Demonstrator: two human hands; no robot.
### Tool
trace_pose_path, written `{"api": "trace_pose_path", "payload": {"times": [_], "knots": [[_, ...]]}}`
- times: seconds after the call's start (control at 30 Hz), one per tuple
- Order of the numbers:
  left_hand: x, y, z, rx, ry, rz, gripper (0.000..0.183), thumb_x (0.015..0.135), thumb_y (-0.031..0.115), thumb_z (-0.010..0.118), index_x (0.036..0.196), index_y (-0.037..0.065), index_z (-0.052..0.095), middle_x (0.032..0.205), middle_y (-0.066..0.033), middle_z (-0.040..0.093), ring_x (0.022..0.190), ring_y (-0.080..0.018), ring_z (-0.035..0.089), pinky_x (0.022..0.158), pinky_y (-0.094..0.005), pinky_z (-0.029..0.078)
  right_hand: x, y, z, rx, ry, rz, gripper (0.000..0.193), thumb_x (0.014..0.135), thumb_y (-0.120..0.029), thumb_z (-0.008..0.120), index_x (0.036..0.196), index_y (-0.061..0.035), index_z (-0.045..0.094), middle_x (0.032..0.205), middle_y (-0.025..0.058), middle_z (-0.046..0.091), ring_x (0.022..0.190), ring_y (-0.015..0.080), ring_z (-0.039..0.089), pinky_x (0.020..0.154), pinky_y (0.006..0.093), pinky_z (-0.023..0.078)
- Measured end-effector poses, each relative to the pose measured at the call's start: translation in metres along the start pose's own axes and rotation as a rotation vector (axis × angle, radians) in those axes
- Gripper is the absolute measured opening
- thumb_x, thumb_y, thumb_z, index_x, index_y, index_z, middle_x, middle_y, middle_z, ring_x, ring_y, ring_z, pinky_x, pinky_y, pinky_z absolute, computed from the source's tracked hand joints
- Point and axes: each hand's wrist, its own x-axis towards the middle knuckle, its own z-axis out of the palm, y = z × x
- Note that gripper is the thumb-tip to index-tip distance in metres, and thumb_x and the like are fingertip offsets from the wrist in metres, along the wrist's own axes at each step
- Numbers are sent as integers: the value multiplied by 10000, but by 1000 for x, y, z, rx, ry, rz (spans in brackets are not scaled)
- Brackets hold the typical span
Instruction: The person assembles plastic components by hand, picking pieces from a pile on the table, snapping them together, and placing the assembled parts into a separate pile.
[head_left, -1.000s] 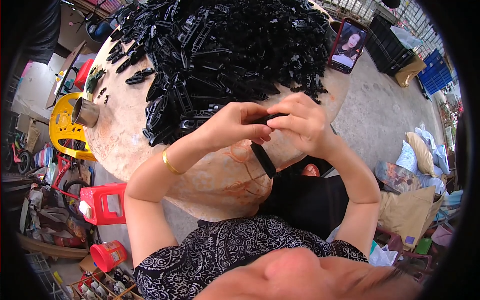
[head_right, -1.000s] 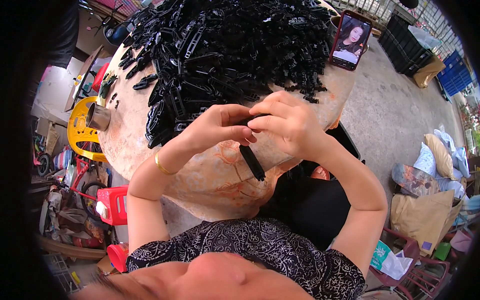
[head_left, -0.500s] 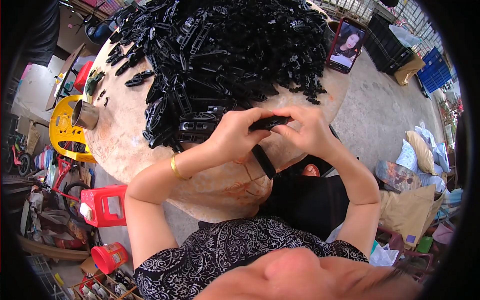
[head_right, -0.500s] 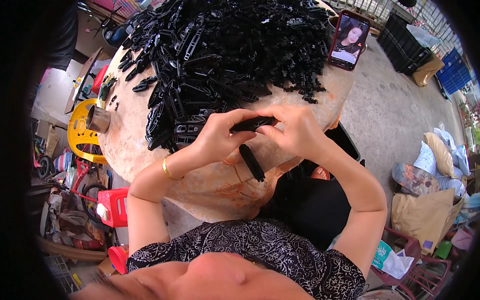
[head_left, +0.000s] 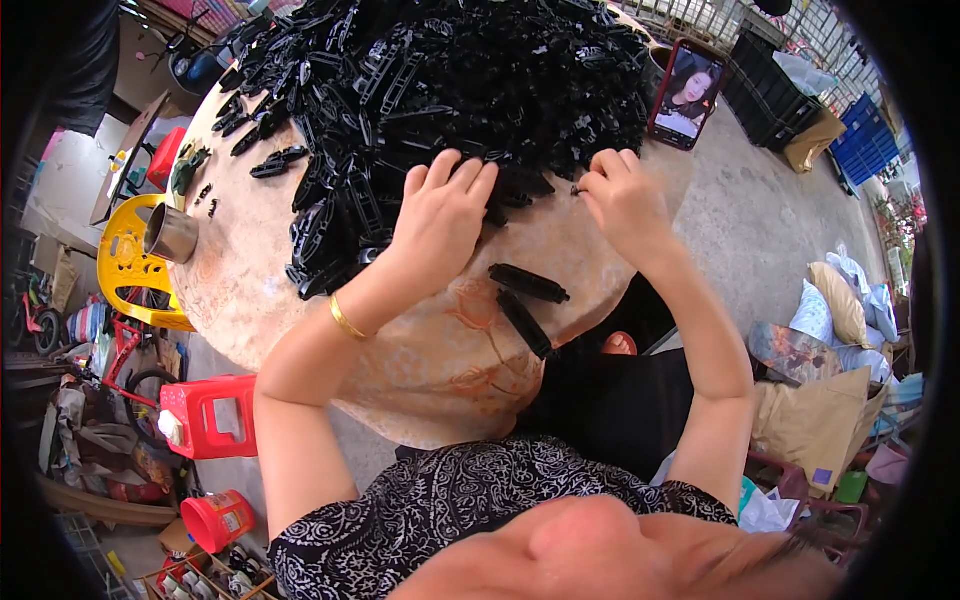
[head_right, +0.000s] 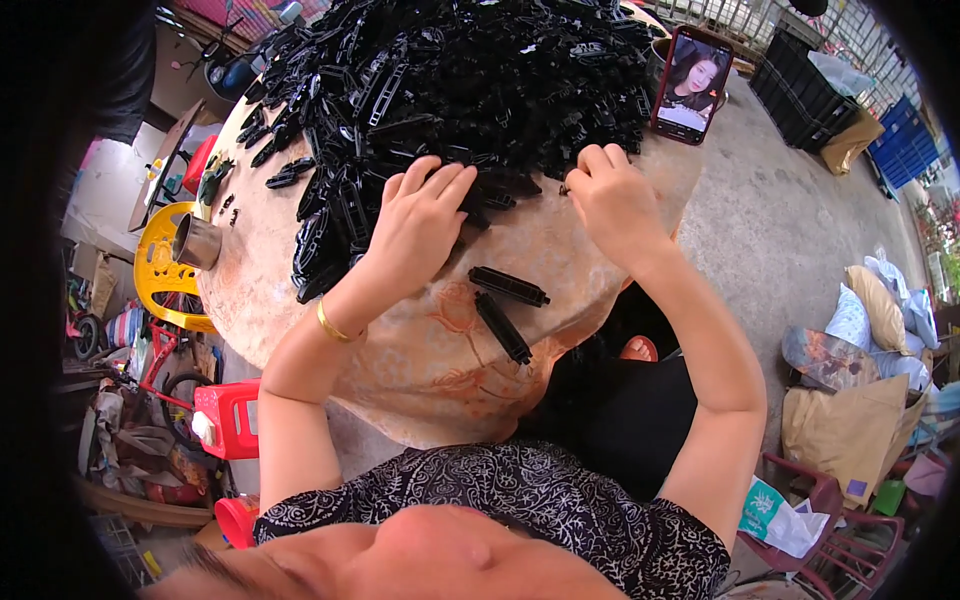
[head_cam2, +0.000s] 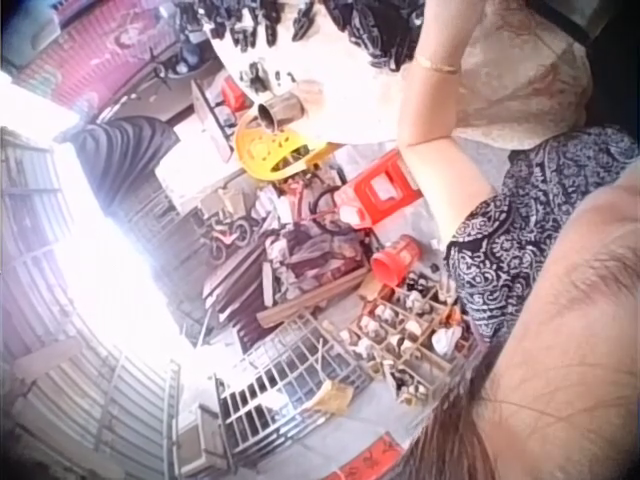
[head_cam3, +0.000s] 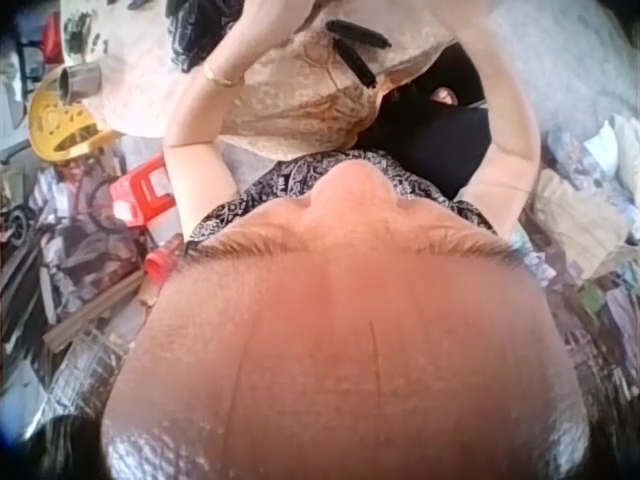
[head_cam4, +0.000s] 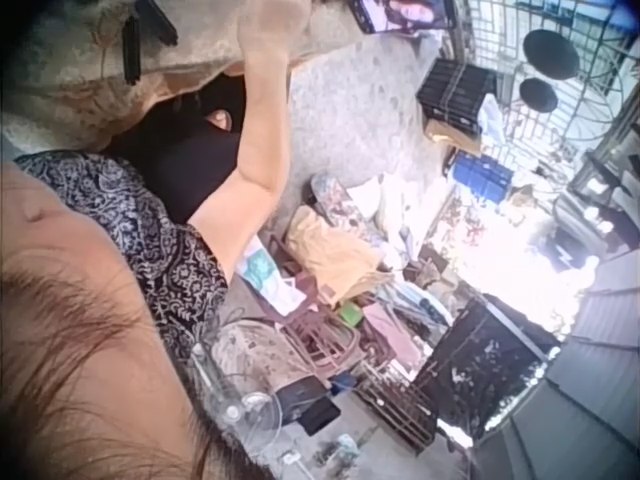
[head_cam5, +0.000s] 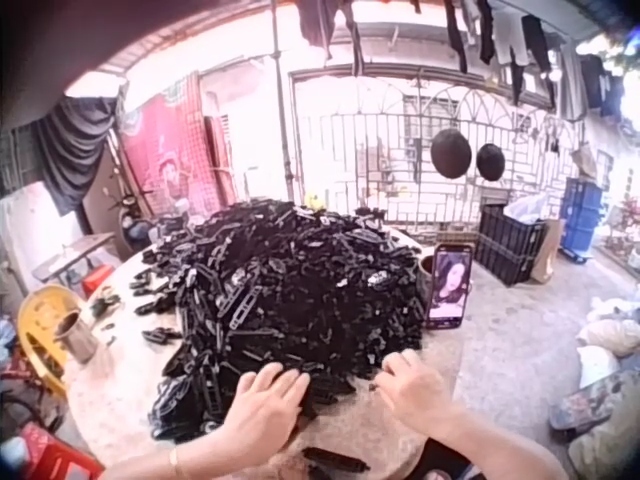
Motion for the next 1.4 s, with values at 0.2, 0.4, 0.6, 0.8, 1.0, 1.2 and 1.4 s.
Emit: {"api": "trace_pose_path", "payload": {"times": [0.2,0.4,0.6,0.8,1.0,1.2,1.4], "knots": [[3,0,-6,-100,63,-12,340,719,40,656,1056,53,614,1064,-81,557,1058,-250,496,904,-363,400,3,-15,-7,225,38,41,110,768,-72,641,844,-26,576,803,63,574,773,235,565,693,318,488],[5,12,-16,-1032,159,-323,250,896,31,556,1146,32,556,1109,-72,544,977,-159,563,863,-287,483,1,-40,-19,983,76,325,166,810,-38,661,961,8,609,849,79,659,746,122,628,666,243,495],[-8,23,-2,-2022,-197,-681,301,914,34,519,1212,3,481,1123,-81,556,1021,-181,583,920,-333,500,-2,-53,-22,758,274,152,171,755,-80,731,894,-10,660,853,105,678,766,200,657,687,276,513],[-10,23,0,-2059,-218,-686,309,908,36,531,1212,10,482,1117,-86,562,1027,-185,587,913,-324,503,-3,-50,-13,710,313,38,160,739,-116,744,829,-19,654,847,118,675,778,255,656,683,325,518],[-12,25,0,-2059,-191,-750,310,905,32,533,1209,7,476,1124,-89,562,1019,-183,591,911,-328,505,-5,-55,-17,711,265,73,146,753,-109,729,825,-11,650,841,122,674,777,259,655,680,325,518],[-4,24,-11,-2182,-279,-788,290,933,97,429,1206,15,483,1063,-106,582,970,-220,603,875,-383,515,-6,-52,-21,846,222,107,125,771,-81,702,868,-18,652,909,127,654,777,267,641,679,322,513],[-6,19,-13,-2231,-409,-787,307,934,112,381,1169,-45,502,938,-113,595,768,-206,625,747,-344,537,3,-53,-37,670,182,-197,159,724,-97,719,859,-42,656,982,97,641,857,266,604,722,341,491]]}}
